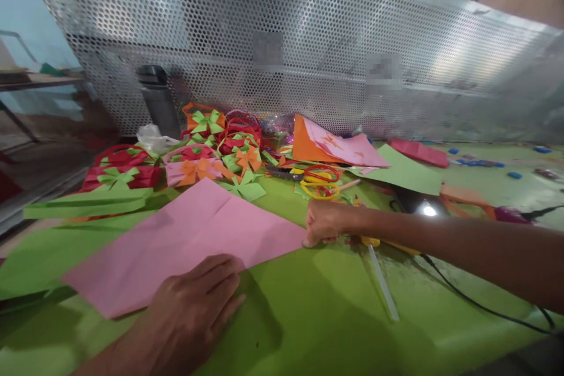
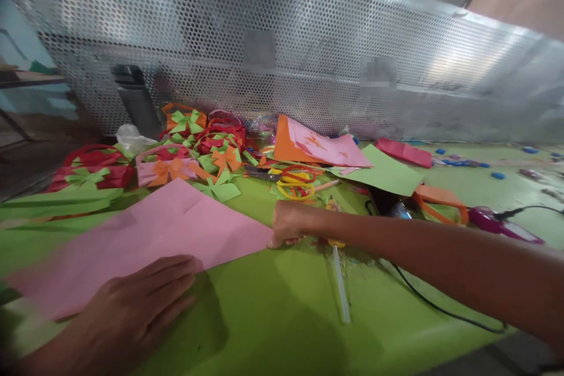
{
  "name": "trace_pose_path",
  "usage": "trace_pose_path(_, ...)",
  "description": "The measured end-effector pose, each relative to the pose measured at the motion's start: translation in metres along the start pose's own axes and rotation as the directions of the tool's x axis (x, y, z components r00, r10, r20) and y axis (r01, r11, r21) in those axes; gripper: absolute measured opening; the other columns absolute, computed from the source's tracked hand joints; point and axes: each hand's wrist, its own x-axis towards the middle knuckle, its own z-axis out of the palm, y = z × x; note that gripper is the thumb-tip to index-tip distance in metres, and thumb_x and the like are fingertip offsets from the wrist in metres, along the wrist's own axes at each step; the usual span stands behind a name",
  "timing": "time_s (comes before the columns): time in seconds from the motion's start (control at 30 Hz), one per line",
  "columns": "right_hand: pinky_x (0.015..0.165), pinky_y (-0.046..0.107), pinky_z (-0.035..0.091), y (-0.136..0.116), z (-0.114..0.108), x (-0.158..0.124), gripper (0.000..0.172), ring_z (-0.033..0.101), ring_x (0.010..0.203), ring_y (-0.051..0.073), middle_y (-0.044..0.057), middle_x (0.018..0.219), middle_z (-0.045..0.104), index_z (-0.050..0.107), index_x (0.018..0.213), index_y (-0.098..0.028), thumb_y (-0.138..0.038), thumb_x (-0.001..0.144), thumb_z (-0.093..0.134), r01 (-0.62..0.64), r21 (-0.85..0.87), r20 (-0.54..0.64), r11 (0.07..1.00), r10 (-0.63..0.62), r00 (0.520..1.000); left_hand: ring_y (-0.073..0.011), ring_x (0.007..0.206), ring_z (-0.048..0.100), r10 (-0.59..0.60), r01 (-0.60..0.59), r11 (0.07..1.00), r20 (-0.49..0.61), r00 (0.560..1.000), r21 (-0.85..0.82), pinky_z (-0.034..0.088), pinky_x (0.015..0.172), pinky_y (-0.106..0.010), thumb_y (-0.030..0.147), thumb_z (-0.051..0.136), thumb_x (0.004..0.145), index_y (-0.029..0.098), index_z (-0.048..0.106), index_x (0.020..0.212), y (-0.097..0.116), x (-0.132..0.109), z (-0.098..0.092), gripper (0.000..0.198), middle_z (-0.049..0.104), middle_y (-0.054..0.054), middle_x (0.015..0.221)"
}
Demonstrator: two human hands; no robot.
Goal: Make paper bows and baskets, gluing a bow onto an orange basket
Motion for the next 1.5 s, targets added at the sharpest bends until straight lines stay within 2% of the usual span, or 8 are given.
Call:
trace_pose_path(0.4,0.044,0.022,0.032,0.027,-0.012,-0.006,0.020,0.047,0.044,0.010,-0.004,0.045,0.049,0.049,0.050,-0.017,-0.021,0.064,0.063,-0.047,-0.099,-0.001,0.994,0.047,0.999,-0.0162,0.087,0.068,0.030,-0.029,0.999,-0.024,0.999,0.030,0.058,0.073,-0.026,0.029,0.035,0.098,0.019,0.058,0.092,-0.002,-0.001,0.003,0.025,0.073,-0.001,0.092)
trace_pose_path(0.63,0.045,0.022,0.033,0.021,-0.014,-0.015,0.014,0.048,0.044,0.011,-0.003,0.044,0.050,0.053,0.050,-0.017,-0.013,0.063,0.058,-0.066,-0.164,-0.026,0.984,0.062,0.998,-0.0195,0.094,0.066,-0.078,0.077,0.995,-0.001,0.997,-0.056,0.057,0.083,-0.031,0.027,0.037,0.096,0.019,0.061,0.094,-0.001,-0.010,0.013,0.025,0.072,-0.005,0.099)
trace_pose_path(0.77,0.047,0.022,0.029,0.013,-0.009,-0.021,0.015,0.049,0.050,0.012,-0.001,0.049,0.053,0.054,0.050,-0.016,-0.010,0.064,0.056,-0.022,-0.224,-0.201,0.974,-0.024,0.979,-0.0223,0.108,0.061,-0.052,0.061,0.993,0.086,0.995,-0.102,0.052,0.094,-0.036,0.023,0.042,0.093,0.017,0.061,0.106,-0.001,-0.004,0.010,0.024,0.067,-0.009,0.114)
trace_pose_path(0.9,0.050,0.026,0.025,0.004,0.001,-0.021,0.016,0.050,0.056,0.014,0.003,0.057,0.059,0.061,0.058,-0.016,-0.014,0.071,0.053,0.029,-0.267,-0.384,0.963,-0.134,0.914,-0.0194,0.121,0.052,-0.036,0.089,0.966,0.214,0.976,-0.242,0.046,0.100,-0.034,0.012,0.046,0.087,0.017,0.057,0.119,0.001,0.012,0.002,0.034,0.061,-0.009,0.125)
trace_pose_path(1.07,0.052,0.023,0.028,-0.003,0.019,-0.015,0.008,0.053,0.061,0.012,0.001,0.067,0.065,0.067,0.070,-0.018,-0.024,0.071,0.062,0.251,-0.235,-0.350,0.939,-0.322,0.880,-0.0175,0.121,0.051,-0.058,0.188,0.902,0.322,0.945,-0.389,0.043,0.101,-0.033,0.009,0.048,0.084,0.021,0.050,0.130,-0.002,0.028,0.000,0.047,0.058,-0.007,0.128)
trace_pose_path(1.17,0.053,0.021,0.030,-0.003,0.029,-0.007,0.007,0.053,0.061,0.011,0.000,0.068,0.065,0.068,0.071,-0.018,-0.021,0.067,0.063,0.340,-0.193,-0.320,0.920,-0.386,0.865,-0.0194,0.113,0.057,-0.156,0.342,0.838,0.413,0.897,-0.425,0.044,0.097,-0.033,0.017,0.048,0.086,0.020,0.056,0.123,-0.009,0.036,0.001,0.038,0.061,-0.006,0.124)
trace_pose_path(1.3,0.056,0.022,0.033,-0.005,0.036,0.007,0.009,0.055,0.066,0.013,0.003,0.073,0.067,0.070,0.071,-0.016,-0.019,0.065,0.064,0.357,-0.138,-0.343,0.924,-0.383,0.858,-0.0167,0.079,0.064,-0.475,0.645,0.690,0.467,0.745,-0.327,0.048,0.070,-0.024,0.027,0.043,0.088,0.015,0.065,0.096,-0.010,0.061,-0.001,0.027,0.070,-0.005,0.091)
trace_pose_path(1.5,0.053,0.022,0.033,-0.005,0.043,0.014,0.010,0.055,0.061,0.014,0.003,0.067,0.066,0.070,0.073,-0.015,-0.021,0.069,0.062,0.359,-0.057,-0.365,0.932,-0.354,0.861,-0.0122,0.053,0.055,-0.434,0.744,0.607,0.668,0.604,-0.278,0.036,0.045,-0.019,0.025,0.058,0.069,0.016,0.060,0.066,-0.007,0.099,0.018,0.010,0.059,0.002,0.057)
